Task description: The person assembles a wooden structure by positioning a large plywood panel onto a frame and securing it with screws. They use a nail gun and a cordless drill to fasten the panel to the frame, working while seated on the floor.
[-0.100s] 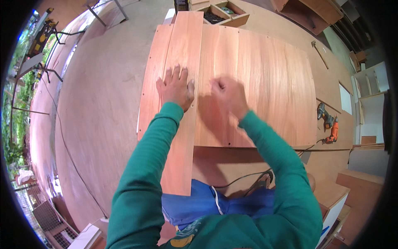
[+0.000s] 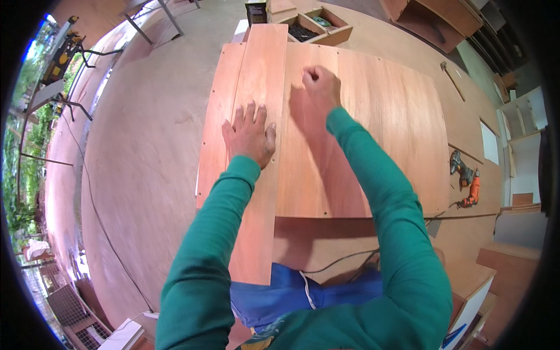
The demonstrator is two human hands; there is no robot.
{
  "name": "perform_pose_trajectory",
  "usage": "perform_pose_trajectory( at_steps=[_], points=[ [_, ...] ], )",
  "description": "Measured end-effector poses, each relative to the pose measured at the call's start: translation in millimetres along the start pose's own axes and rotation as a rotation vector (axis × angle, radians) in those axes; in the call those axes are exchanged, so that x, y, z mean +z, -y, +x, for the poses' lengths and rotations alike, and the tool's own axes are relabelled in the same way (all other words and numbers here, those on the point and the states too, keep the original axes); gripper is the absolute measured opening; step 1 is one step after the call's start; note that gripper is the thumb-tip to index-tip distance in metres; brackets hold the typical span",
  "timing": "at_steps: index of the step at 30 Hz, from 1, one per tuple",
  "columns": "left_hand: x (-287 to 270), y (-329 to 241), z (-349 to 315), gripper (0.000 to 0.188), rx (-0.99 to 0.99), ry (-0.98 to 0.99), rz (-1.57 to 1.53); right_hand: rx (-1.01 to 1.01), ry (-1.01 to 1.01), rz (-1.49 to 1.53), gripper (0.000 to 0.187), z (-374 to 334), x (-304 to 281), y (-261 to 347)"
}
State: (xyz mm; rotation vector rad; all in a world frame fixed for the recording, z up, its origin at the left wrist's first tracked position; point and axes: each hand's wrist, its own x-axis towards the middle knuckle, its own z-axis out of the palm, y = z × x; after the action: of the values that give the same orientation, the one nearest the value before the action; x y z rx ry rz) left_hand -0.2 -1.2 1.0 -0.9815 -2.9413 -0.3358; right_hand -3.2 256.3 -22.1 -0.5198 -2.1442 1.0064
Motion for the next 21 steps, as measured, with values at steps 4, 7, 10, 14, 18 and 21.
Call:
perform_pose_trajectory(
  at_steps=[4,7,10,14,18,21],
  points=[
    [1,-2,4,0.061,0.004,-0.020,-0.006,-0.014,-0.147,-0.088,0.019,107,73,-42],
    [1,-1,6,0.061,0.000,-0.005,-0.008,-0.070,-0.130,-0.197,0.020,143,102,-67],
    [3,0,5,0.061,-0.011,0.002,-0.026,-0.017,-0.083,-0.208,0.021,150,113,-80],
    [5,2,3,0.062,-0.006,-0.017,-0.023,-0.066,0.030,-0.285,0.025,145,105,-71],
    [7,2,6,0.062,0.003,-0.020,-0.008,-0.099,0.186,-0.282,0.026,109,73,-38],
    [4,1,-9,0.061,0.008,-0.015,0.030,-0.133,0.334,-0.197,0.023,18,33,4]
  ],
)
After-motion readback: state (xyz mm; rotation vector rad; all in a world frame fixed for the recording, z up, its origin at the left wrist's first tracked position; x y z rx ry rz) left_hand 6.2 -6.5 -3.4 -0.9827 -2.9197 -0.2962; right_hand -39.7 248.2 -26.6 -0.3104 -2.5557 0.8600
